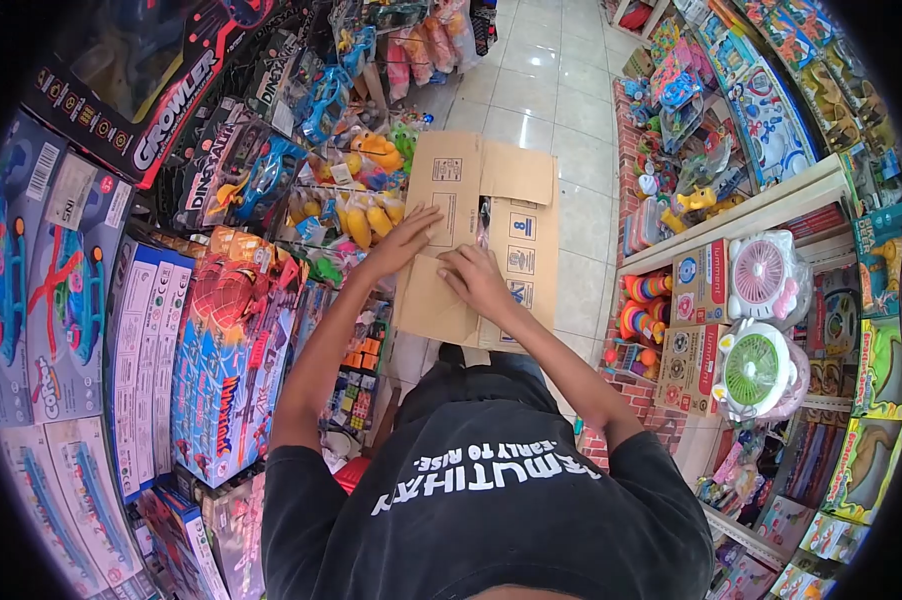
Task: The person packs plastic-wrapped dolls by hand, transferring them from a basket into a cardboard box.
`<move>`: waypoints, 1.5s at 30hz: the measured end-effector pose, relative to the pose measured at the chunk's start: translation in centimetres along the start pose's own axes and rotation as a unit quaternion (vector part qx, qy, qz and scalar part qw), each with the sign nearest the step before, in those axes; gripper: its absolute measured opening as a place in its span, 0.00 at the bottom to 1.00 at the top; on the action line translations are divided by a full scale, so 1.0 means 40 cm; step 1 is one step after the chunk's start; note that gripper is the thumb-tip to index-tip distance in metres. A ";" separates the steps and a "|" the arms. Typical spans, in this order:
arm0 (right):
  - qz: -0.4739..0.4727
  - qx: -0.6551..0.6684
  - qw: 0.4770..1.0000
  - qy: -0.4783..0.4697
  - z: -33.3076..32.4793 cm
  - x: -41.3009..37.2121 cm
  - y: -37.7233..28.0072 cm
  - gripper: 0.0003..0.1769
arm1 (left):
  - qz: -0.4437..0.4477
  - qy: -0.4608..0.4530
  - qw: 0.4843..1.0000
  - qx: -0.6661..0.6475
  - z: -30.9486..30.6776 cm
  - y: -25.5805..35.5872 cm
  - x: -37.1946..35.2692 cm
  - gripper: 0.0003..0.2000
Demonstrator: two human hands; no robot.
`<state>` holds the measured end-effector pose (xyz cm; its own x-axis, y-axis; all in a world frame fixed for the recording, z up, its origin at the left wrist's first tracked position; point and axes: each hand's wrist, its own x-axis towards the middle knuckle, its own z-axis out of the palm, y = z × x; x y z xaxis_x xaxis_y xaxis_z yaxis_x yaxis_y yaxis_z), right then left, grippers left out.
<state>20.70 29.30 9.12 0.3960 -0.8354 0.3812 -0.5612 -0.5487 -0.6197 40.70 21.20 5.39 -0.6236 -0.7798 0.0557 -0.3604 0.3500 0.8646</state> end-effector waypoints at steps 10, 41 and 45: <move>0.031 -0.060 0.998 -0.006 0.036 -0.009 0.033 0.10 | 0.005 0.076 0.985 0.153 0.073 0.073 -0.103 0.28; 0.193 0.030 0.973 0.120 -0.166 -0.125 0.191 0.24 | -0.137 0.192 0.949 -0.211 0.109 0.039 -0.079 0.43; 0.327 0.110 0.907 0.242 -0.134 -0.147 0.255 0.31 | -0.137 0.147 0.927 -0.318 0.084 0.040 -0.065 0.45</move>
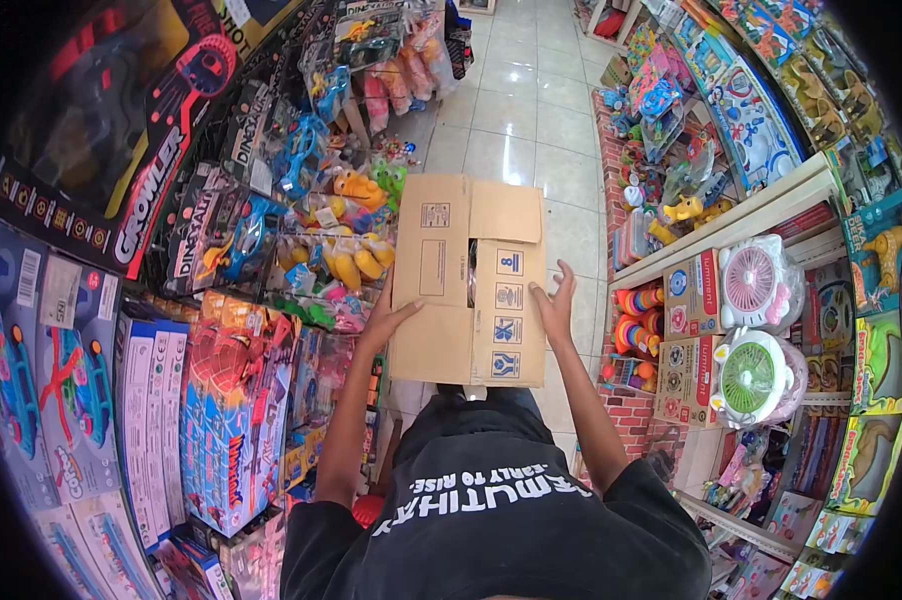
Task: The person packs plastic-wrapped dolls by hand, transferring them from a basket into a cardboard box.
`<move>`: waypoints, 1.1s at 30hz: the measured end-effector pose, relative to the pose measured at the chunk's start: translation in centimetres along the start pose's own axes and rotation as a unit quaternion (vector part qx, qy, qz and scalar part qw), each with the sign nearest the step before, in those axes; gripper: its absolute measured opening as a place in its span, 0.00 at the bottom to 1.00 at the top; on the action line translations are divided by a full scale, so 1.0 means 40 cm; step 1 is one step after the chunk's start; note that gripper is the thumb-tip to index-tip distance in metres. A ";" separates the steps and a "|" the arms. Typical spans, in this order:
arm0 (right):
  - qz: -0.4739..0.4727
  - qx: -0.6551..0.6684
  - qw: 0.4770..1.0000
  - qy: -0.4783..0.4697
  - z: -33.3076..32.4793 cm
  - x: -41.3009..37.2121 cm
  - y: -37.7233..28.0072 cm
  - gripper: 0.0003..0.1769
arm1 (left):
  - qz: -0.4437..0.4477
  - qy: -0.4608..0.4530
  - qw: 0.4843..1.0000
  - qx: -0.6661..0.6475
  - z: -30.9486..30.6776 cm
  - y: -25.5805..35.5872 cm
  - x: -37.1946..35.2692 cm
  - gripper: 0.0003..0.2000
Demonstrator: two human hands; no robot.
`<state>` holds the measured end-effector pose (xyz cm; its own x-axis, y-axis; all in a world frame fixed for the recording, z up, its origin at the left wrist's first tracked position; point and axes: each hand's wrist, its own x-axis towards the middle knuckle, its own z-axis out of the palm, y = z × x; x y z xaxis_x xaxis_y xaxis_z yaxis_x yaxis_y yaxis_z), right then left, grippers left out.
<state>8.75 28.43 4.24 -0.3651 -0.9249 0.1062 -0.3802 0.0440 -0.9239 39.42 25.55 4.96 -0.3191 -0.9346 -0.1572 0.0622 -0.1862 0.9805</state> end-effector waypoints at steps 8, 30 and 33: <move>0.321 0.419 0.828 -0.189 0.004 -0.016 0.044 0.35 | -0.016 0.001 0.997 -0.080 0.027 0.005 0.002 0.44; 0.267 0.397 0.875 -0.072 -0.548 0.329 0.099 0.35 | 0.022 -0.098 0.995 -0.001 0.582 0.187 0.402 0.45; 0.279 0.410 0.865 -0.076 -0.627 0.396 0.137 0.33 | 0.011 -0.106 0.994 0.029 0.676 0.186 0.463 0.46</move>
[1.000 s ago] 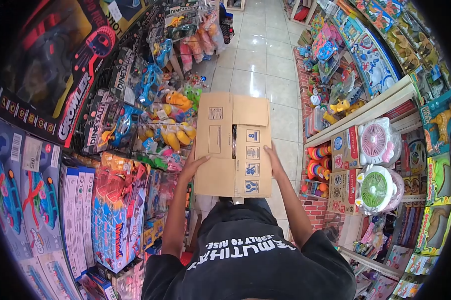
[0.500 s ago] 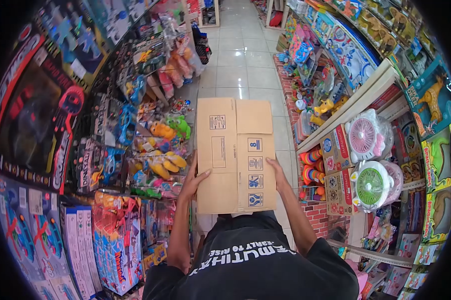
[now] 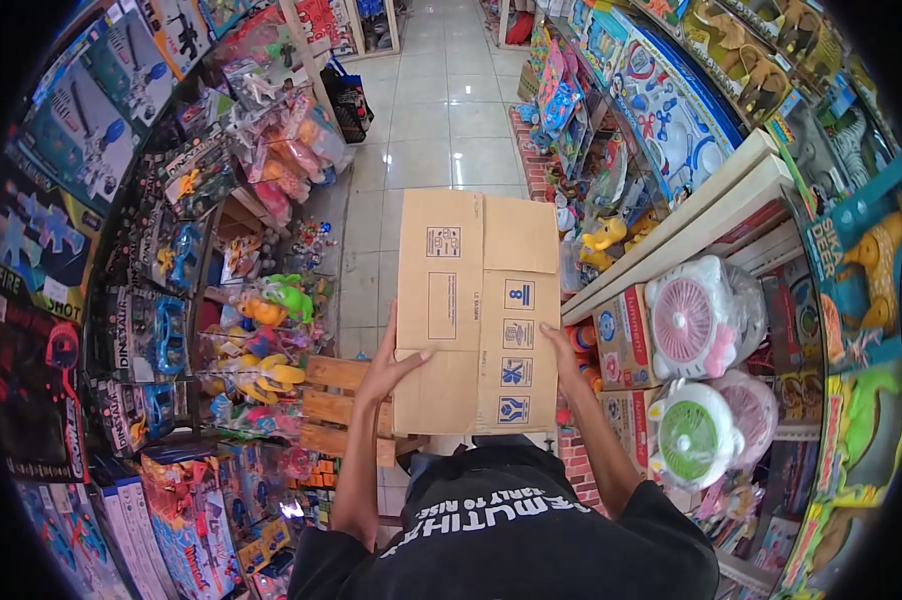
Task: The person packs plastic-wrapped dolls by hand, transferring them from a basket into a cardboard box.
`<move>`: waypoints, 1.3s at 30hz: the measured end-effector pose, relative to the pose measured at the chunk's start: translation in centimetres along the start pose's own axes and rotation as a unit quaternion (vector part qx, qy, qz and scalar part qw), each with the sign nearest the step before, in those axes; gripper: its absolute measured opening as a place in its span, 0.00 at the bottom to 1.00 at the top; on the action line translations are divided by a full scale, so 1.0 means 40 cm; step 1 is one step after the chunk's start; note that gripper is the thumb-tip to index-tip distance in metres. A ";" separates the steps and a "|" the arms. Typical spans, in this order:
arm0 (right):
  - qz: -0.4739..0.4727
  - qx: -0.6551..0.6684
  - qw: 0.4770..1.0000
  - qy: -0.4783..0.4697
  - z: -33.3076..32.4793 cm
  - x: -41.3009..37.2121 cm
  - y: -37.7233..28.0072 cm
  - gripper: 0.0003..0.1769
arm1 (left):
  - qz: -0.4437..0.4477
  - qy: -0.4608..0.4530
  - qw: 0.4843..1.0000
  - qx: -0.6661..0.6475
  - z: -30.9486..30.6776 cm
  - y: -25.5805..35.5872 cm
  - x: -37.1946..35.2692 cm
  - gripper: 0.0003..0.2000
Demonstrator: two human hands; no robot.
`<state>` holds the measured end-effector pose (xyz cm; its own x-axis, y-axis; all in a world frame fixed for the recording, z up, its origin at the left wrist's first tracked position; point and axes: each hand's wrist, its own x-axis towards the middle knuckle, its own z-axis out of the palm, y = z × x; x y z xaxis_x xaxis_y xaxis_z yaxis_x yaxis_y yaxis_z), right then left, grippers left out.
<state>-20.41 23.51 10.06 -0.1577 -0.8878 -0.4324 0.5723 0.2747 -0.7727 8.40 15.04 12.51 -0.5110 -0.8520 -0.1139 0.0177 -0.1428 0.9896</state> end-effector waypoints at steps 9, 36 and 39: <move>0.013 0.007 0.999 0.041 -0.144 0.137 -0.127 0.29 | -0.053 0.003 0.996 -0.073 0.141 0.067 0.201 0.44; -0.067 -0.209 0.975 0.019 0.042 1.206 -0.535 0.42 | -0.073 -0.038 0.994 -0.066 -0.253 0.136 1.399 0.42; -0.129 -0.230 0.963 0.049 0.044 1.392 -0.611 0.42 | -0.053 -0.050 0.996 -0.044 -0.274 0.156 1.581 0.42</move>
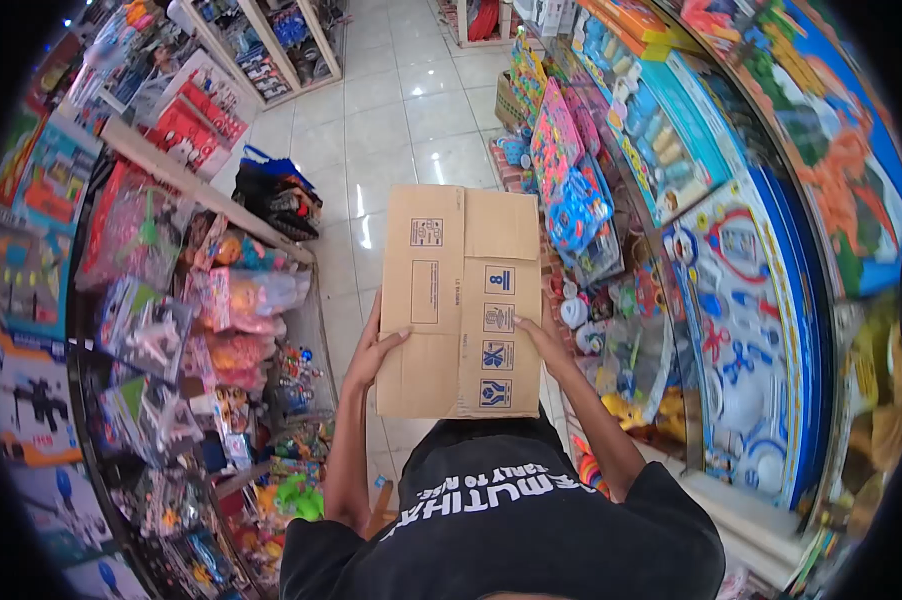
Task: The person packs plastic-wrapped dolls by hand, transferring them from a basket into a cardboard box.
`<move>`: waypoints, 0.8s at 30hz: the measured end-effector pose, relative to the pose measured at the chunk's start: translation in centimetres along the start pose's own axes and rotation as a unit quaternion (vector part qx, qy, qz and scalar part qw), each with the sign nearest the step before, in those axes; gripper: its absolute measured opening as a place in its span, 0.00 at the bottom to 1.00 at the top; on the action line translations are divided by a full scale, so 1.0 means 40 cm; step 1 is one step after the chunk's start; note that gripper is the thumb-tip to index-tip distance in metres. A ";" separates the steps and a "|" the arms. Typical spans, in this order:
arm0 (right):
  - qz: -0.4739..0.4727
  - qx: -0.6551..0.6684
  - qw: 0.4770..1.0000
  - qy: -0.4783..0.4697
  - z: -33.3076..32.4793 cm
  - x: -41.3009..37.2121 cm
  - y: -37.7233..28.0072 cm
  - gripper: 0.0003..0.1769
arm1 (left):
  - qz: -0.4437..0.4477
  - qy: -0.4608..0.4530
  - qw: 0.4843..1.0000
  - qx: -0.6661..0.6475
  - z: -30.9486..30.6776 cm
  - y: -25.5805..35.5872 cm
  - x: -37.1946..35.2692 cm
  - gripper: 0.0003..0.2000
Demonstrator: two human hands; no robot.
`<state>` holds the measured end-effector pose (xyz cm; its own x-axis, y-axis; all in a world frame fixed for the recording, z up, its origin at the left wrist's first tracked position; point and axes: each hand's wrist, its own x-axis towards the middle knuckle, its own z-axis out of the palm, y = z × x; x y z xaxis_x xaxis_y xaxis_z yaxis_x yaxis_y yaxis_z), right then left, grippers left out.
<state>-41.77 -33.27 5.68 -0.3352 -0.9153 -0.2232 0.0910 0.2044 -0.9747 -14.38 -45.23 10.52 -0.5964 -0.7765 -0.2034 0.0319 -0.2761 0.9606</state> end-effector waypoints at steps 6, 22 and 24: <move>0.040 0.001 0.999 0.033 -0.047 0.382 -0.055 0.38 | -0.058 0.058 0.996 -0.023 -0.048 0.044 0.360 0.42; 0.115 0.005 0.993 -0.025 -0.044 1.230 0.126 0.49 | -0.100 0.015 0.994 0.026 -0.380 -0.155 1.253 0.39; 0.073 -0.023 0.996 0.038 -0.009 1.319 0.208 0.46 | -0.127 0.013 0.992 0.008 -0.412 -0.233 1.370 0.39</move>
<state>-59.04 -79.72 -14.21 -0.3913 -0.8461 -0.3619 0.1010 0.3514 -0.9308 -34.16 -94.54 -12.71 -0.5634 -0.6969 -0.4438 -0.1297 -0.4559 0.8805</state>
